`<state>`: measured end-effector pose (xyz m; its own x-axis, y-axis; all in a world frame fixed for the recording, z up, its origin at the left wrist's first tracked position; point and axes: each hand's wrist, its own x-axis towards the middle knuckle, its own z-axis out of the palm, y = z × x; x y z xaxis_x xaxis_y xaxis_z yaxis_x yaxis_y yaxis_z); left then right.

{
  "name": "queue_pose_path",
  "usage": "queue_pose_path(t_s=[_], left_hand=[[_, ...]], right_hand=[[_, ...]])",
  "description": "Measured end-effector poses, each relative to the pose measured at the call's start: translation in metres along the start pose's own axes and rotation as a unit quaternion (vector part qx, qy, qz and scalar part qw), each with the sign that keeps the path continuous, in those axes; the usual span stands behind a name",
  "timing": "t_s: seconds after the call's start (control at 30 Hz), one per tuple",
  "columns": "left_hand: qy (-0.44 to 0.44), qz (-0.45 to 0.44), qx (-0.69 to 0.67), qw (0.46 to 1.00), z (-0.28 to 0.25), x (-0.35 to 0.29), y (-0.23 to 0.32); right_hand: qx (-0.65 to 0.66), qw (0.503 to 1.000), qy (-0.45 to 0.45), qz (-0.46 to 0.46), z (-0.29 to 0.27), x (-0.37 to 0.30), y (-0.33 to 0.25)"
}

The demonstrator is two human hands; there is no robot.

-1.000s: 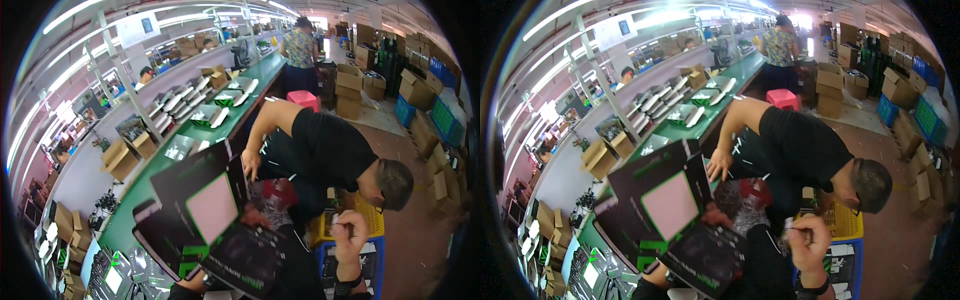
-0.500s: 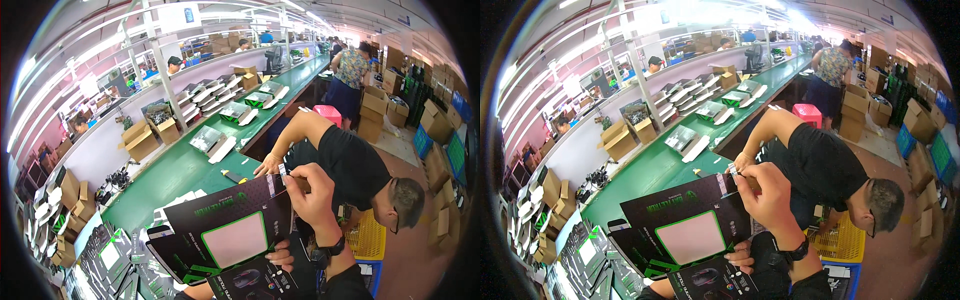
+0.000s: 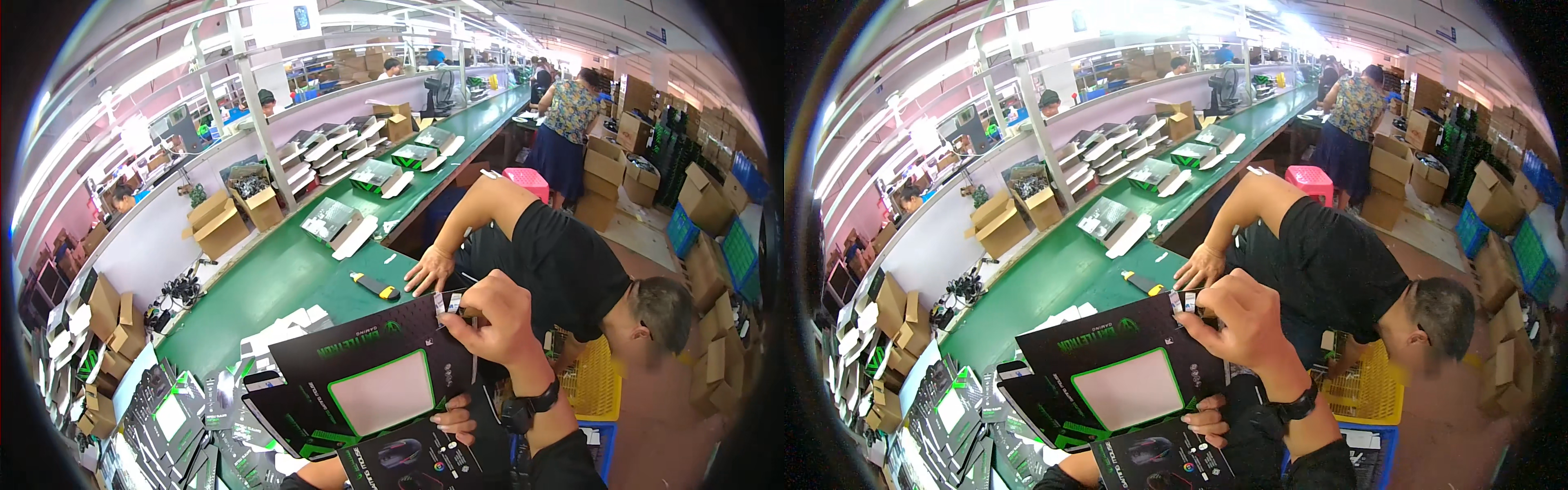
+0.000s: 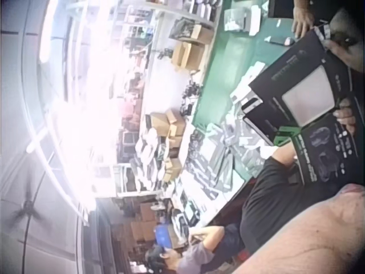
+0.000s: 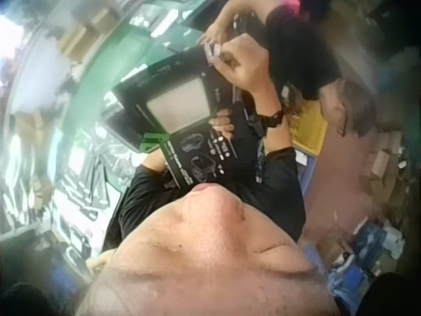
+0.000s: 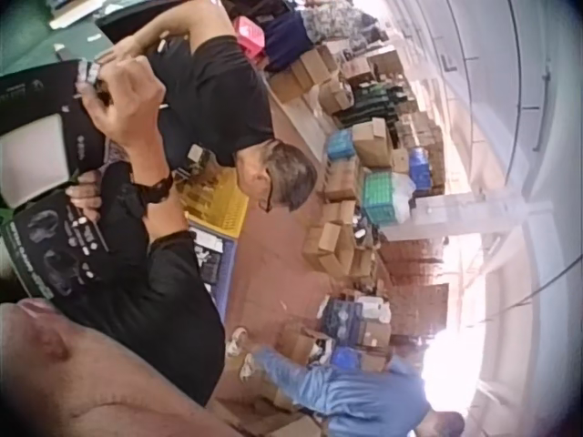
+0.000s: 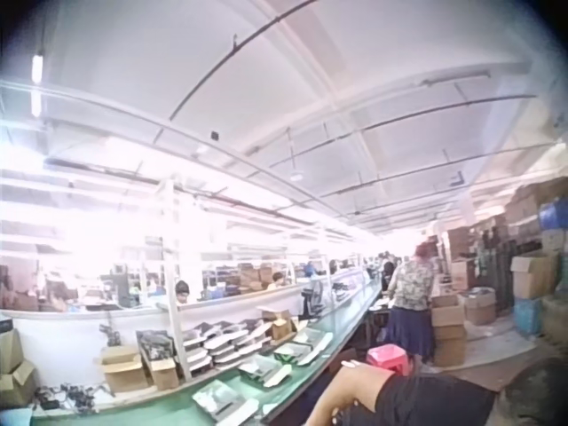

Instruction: Folding cardboard boxes and inserting computer mice and components for final packaging.

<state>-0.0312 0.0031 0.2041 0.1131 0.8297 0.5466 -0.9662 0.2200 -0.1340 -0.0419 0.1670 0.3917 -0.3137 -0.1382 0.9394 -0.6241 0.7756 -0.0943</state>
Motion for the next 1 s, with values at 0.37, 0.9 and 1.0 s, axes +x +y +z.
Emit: queue_pose_path(t_s=[0.37,0.9,1.0], left_hand=[[-0.043,0.062,0.026,0.997,0.005,0.005,-0.006],[-0.082,0.128,0.135,0.979,0.026,0.007,-0.012],[-0.087,0.130,0.132,0.979,0.027,0.011,-0.016]], right_hand=[[-0.002,0.992,-0.050,-0.119,0.006,-0.017,-0.068],[0.042,0.968,0.005,0.247,0.016,-0.054,-0.023],[0.044,0.970,-0.004,0.239,0.015,-0.053,-0.020]])
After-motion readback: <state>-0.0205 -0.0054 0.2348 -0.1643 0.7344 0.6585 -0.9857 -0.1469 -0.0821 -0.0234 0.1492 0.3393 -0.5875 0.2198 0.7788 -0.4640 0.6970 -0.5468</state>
